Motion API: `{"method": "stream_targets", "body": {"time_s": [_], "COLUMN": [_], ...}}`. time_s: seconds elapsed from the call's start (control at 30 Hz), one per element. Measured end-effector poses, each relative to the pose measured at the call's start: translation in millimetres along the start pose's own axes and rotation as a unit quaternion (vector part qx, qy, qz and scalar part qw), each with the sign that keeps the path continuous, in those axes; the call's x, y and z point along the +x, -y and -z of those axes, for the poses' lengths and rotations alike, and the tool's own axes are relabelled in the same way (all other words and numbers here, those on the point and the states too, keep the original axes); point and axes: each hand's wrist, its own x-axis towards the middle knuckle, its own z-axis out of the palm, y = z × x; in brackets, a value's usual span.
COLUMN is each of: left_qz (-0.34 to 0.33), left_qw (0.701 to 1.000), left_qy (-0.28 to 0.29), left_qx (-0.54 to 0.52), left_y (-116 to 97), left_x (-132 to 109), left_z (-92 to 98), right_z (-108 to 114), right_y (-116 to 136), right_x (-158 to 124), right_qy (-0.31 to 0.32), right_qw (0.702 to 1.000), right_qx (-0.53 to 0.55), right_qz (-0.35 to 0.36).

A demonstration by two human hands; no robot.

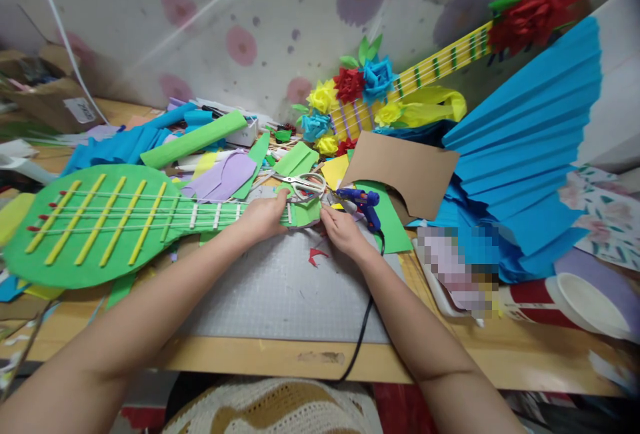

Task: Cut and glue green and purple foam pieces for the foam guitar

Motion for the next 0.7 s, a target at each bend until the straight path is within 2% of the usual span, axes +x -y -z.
{"method": "stream_targets", "body": {"time_s": [0.4, 0.7], "left_qz": [0.006, 0.002], "left_qw": [1.000, 1.000], "left_qy": [0.014, 0.015], "left_qx": [-0.008, 0.009], "left_y": [0.9, 0.2], "left_x": [1.1, 0.7], "left_z": [1.5, 3.3], "right_z": [-1.4, -3.4], "right_y": [-2.1, 3.9], "right_x": [1.0, 4.2], "right_qy": [-0.002, -0.025], "right_qw": [1.000, 0.999], "right_qx": [-0.006, -0.002], "right_qz": [-0.003, -0.045]}}
